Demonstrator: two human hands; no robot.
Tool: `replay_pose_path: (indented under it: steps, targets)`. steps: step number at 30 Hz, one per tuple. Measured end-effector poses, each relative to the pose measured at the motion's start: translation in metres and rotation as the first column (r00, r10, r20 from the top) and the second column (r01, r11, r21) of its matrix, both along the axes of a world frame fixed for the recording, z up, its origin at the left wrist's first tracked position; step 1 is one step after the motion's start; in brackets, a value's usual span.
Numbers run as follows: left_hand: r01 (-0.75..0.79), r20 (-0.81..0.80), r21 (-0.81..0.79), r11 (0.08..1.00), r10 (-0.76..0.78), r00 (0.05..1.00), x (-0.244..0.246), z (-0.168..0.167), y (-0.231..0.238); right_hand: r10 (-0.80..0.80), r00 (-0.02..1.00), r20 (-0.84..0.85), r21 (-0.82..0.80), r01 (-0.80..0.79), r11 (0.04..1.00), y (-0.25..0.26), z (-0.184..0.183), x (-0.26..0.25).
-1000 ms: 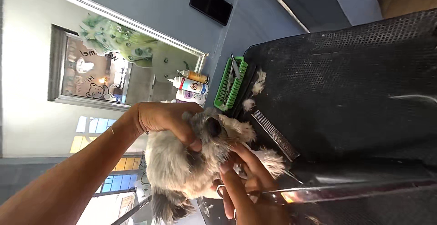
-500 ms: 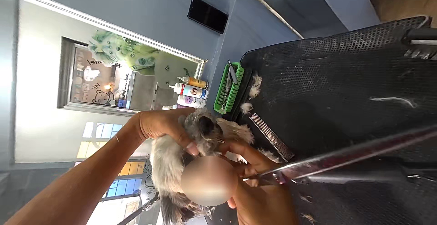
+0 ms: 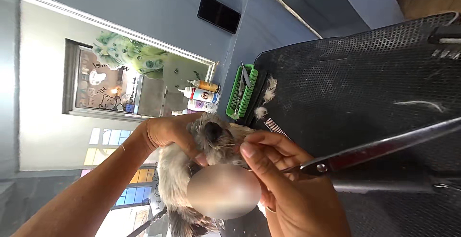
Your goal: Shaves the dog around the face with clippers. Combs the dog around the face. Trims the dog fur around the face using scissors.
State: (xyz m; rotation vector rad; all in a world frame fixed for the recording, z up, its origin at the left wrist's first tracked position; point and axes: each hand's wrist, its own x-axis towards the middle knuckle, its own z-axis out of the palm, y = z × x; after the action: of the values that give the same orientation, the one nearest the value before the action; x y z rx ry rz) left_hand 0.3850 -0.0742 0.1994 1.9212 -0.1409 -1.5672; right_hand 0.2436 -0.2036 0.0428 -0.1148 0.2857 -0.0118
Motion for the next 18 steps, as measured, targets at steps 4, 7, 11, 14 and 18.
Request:
replay_pose_path:
  steps: [4,7,11,14,18]
  targets:
    - [0.062,0.047,0.083,0.995,-0.066,0.997,0.003,-0.002,0.000,0.035,0.999,0.007,0.002,-0.035,0.999,-0.004,-0.002,0.007]
    - [0.202,0.050,0.021,0.979,-0.203,0.978,0.006,-0.006,-0.004,0.039,0.999,0.014,-0.155,-0.036,0.987,-0.004,-0.005,0.008]
    - [0.379,0.212,-0.033,0.925,-0.364,0.907,0.004,0.004,0.001,0.035,0.983,0.181,-0.354,0.032,0.935,0.004,-0.008,0.004]
    - [0.436,0.299,-0.004,0.900,-0.415,0.859,0.003,0.011,0.005,0.005,0.949,0.316,-0.446,0.144,0.883,0.018,-0.001,0.004]
    - [0.362,0.261,-0.063,0.930,-0.334,0.905,0.003,0.009,0.010,-0.101,0.925,0.367,-0.441,0.268,0.857,0.031,0.005,0.008]
